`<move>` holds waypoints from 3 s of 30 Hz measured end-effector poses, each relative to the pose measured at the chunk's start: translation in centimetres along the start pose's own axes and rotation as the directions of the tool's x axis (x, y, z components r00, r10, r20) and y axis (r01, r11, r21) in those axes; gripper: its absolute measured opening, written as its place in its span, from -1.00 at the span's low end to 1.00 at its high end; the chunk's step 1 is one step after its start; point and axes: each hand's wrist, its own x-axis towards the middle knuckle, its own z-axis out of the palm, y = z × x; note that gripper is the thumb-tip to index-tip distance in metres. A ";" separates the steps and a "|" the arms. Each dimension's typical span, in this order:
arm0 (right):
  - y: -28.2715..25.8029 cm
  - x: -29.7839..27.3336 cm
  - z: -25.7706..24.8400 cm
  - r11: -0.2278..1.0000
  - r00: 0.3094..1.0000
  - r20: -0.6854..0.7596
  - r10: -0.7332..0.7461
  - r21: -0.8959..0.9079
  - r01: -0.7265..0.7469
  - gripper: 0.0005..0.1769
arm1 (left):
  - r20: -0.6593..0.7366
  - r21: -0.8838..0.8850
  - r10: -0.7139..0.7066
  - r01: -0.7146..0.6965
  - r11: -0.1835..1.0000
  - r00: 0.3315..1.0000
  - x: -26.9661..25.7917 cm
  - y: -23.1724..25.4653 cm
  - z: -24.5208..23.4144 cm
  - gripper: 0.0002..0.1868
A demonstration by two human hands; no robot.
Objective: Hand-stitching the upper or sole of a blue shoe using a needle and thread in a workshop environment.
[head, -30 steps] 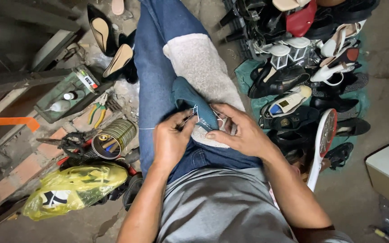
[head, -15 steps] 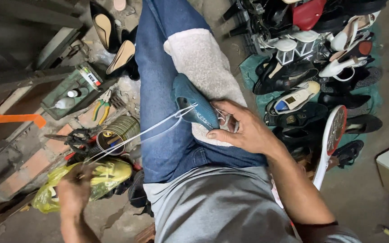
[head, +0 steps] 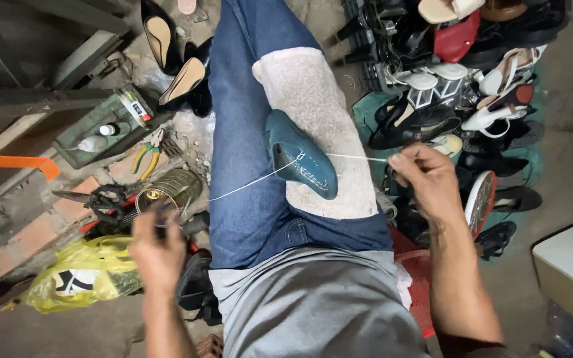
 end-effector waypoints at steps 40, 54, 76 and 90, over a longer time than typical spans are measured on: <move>2.1 -1.2 4.2 0.989 0.996 0.012 -0.089 -0.118 0.089 -0.54 | 0.268 -0.361 0.255 -0.148 0.921 0.929 3.0 17.7 10.6 -0.64; -3.9 1.5 6.8 0.974 0.985 -0.049 -0.166 -0.165 0.156 -0.81 | 0.301 -0.323 0.319 -0.219 0.921 0.899 4.5 18.8 5.0 -0.66; -1.1 1.9 6.4 0.986 0.991 -0.002 -0.133 -0.103 0.133 -0.82 | 0.277 -0.210 0.328 -0.276 0.938 0.903 5.4 18.7 8.9 -0.58; -4.2 0.0 8.3 0.799 0.915 0.137 -0.380 -0.450 0.400 -0.81 | 0.383 -0.247 0.434 -0.362 0.899 0.816 8.7 18.5 4.8 -0.59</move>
